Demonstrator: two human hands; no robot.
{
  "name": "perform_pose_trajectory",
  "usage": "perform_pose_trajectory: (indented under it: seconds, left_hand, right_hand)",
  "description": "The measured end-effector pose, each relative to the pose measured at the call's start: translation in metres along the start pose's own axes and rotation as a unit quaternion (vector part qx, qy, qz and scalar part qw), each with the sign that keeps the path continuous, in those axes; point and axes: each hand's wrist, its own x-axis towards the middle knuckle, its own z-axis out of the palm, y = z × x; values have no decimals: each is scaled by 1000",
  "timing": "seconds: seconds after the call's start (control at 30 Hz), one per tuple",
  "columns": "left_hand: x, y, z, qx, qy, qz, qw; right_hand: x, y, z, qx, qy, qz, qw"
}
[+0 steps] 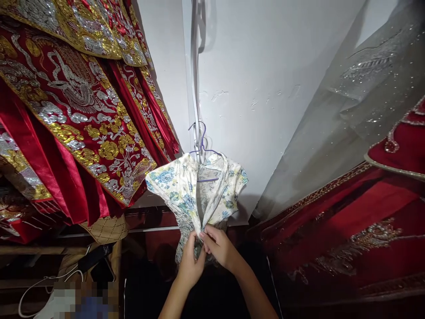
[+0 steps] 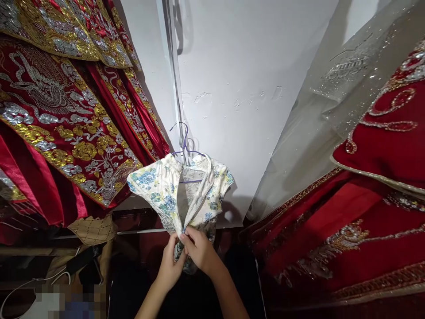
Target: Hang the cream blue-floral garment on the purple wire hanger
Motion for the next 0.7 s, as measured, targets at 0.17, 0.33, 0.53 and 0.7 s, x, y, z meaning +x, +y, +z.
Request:
perform_pose_trajectory:
  seconds: [0.17, 0.33, 0.53, 0.7]
  left_hand:
    - [-1, -1, 6, 51, -28, 33, 998]
    - [1, -23, 6, 129, 10, 50, 990]
    - [9, -46, 3, 186, 21, 87, 979]
    - [18, -51, -1, 190, -1, 93, 977]
  right_hand:
    - [-3, 1, -11, 26, 15, 34, 999]
    - [-4, 5, -9, 101, 66, 83, 989]
    - [32, -34, -27, 262, 102, 121, 952]
    - [102, -121, -67, 263, 171, -2, 949]
